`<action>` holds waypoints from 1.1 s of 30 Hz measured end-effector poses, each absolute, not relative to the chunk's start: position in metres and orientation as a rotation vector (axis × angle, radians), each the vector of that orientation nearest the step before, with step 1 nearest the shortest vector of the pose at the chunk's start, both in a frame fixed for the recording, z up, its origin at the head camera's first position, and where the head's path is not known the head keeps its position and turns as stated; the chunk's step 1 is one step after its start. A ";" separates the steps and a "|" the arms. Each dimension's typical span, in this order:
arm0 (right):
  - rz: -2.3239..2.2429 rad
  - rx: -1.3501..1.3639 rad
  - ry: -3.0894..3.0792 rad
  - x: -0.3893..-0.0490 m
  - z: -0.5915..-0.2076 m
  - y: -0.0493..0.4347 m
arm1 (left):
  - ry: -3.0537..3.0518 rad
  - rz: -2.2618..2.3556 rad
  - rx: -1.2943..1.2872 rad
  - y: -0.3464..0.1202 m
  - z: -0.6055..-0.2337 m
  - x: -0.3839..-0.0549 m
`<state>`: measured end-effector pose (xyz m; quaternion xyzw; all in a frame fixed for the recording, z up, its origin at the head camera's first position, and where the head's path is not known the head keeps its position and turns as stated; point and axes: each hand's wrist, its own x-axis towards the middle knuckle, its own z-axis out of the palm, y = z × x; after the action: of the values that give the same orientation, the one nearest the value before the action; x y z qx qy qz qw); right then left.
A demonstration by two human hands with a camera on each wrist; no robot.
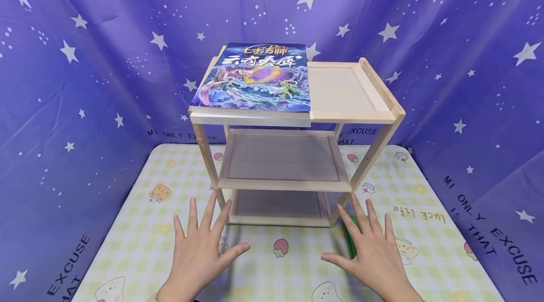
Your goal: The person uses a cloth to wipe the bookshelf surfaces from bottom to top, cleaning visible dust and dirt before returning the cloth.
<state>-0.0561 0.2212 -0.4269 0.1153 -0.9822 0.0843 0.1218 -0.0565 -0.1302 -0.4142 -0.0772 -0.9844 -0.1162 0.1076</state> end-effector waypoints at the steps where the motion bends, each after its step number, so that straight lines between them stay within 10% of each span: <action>1: 0.247 0.340 -2.866 -0.056 -0.427 0.222 | -2.898 -0.344 -0.225 -0.131 -0.415 -0.056; 33: 0.303 0.264 -2.887 -0.064 -0.443 0.252 | -2.808 -0.341 -0.237 -0.148 -0.368 -0.075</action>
<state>-0.0638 0.2524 -0.4426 0.0899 -0.9841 0.1033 0.1133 -0.0746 -0.1478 -0.3679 -0.0826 -0.9779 -0.1189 0.1508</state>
